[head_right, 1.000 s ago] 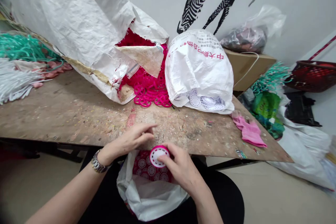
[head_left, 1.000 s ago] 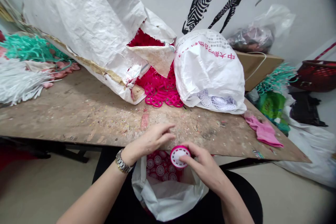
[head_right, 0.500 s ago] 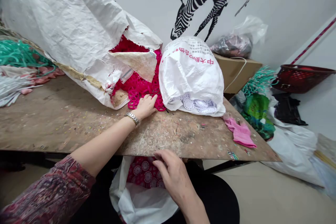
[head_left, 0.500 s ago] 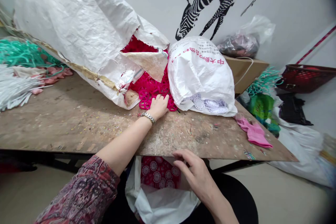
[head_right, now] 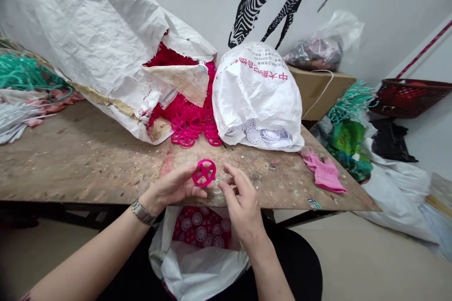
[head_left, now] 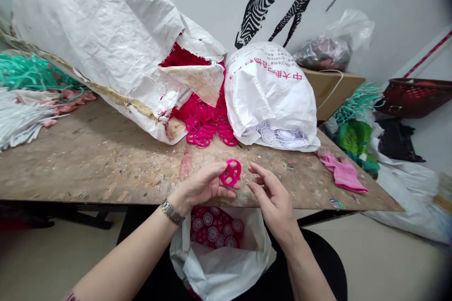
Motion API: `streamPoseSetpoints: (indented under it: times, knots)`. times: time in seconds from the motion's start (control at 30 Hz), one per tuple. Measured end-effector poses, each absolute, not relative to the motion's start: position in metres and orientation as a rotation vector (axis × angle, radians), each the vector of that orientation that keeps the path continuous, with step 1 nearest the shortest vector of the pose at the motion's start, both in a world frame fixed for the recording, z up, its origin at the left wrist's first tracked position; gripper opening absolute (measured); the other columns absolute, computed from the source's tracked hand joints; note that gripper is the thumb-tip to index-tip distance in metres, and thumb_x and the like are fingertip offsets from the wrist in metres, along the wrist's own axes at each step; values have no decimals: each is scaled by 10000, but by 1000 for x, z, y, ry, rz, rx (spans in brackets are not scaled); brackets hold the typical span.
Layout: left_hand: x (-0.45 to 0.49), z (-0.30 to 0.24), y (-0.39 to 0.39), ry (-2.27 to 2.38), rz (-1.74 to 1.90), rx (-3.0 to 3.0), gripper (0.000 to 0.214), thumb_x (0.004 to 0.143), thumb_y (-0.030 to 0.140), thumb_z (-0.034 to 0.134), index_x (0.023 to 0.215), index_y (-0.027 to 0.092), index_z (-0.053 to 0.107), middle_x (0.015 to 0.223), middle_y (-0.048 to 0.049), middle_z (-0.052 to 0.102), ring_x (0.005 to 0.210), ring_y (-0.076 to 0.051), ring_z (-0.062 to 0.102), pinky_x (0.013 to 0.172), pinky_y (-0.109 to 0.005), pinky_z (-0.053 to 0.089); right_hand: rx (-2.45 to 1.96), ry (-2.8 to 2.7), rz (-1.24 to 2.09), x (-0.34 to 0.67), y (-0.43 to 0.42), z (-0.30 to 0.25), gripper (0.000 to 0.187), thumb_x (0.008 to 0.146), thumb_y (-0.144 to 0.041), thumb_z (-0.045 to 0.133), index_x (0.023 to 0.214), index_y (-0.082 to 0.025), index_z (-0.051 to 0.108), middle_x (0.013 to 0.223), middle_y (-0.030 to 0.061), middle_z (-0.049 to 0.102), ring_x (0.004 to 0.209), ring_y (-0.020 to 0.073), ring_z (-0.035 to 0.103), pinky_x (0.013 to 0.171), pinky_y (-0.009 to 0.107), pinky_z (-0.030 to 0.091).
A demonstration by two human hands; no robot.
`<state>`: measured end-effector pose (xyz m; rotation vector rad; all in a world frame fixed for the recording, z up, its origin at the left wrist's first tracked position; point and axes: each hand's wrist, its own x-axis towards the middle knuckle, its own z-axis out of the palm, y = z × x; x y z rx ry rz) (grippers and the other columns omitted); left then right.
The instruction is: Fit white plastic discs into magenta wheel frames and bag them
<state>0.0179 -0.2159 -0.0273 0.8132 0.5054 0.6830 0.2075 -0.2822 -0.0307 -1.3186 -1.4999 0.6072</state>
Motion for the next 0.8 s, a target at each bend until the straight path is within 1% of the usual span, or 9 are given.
streamPoseSetpoints:
  times: [0.07, 0.13, 0.27, 0.37, 0.47, 0.57, 0.63, 0.73, 0.8]
  knots:
    - [16, -35, -226, 483, 668, 740, 361, 845, 432, 677, 1078, 156, 661, 966, -92, 689, 774, -174, 686, 650, -270, 556, -1291, -1544, 622, 202, -276, -26, 364, 918, -303, 581, 1275, -241, 612, 1222, 91, 648, 859, 177, 620, 773, 324, 525]
    - [16, -41, -233, 478, 663, 733, 386, 839, 460, 680, 1067, 149, 667, 934, -91, 695, 743, -167, 684, 626, -256, 552, -1289, -1590, 647, 197, -271, -23, 323, 904, -302, 601, 1217, -239, 650, 1158, 82, 673, 831, 178, 622, 738, 315, 517]
    - [16, -42, -241, 556, 682, 820, 422, 864, 533, 625, 984, 130, 665, 822, -81, 687, 684, -175, 684, 605, -271, 558, -1324, -1602, 728, 191, -263, -26, 149, 903, -294, 595, 961, -225, 713, 920, 43, 717, 819, 193, 647, 745, 313, 503]
    - [14, -40, -245, 678, 767, 957, 348, 905, 487, 584, 1010, 164, 656, 864, -62, 686, 713, -171, 681, 628, -280, 576, -1373, -1589, 757, 189, -259, -32, 139, 900, -290, 582, 884, -215, 698, 854, 35, 721, 803, 199, 660, 720, 303, 500]
    - [13, -42, -244, 779, 811, 1134, 319, 899, 432, 606, 1098, 187, 652, 912, -43, 675, 749, -161, 672, 641, -275, 591, -1408, -1619, 747, 188, -255, -37, 139, 892, -287, 579, 870, -212, 694, 837, 31, 720, 798, 199, 660, 711, 296, 496]
    - [13, -50, -241, 848, 823, 1166, 348, 891, 438, 607, 1106, 166, 640, 845, -36, 669, 684, -147, 671, 591, -253, 587, -1380, -1683, 774, 194, -245, -37, 173, 899, -313, 567, 887, -212, 707, 854, 30, 726, 815, 198, 665, 744, 300, 496]
    - [13, -55, -238, 860, 839, 1095, 352, 884, 441, 611, 1088, 154, 625, 797, -28, 663, 628, -138, 670, 555, -240, 581, -1395, -1693, 729, 206, -231, -33, 217, 910, -349, 546, 924, -210, 712, 880, 35, 731, 822, 201, 669, 762, 307, 499]
    - [12, -58, -235, 833, 867, 969, 358, 865, 424, 643, 1083, 142, 602, 765, -25, 666, 586, -129, 672, 524, -220, 571, -1611, -1700, 435, 237, -197, -25, 292, 930, -411, 510, 1003, -206, 704, 960, 52, 735, 874, 213, 669, 792, 313, 497]
    - [11, -58, -233, 810, 887, 899, 374, 847, 420, 669, 1080, 138, 591, 745, -26, 669, 575, -131, 677, 505, -207, 562, -1943, -1748, 132, 259, -169, -21, 331, 958, -422, 458, 1068, -213, 690, 1065, 62, 722, 960, 208, 658, 842, 302, 482]
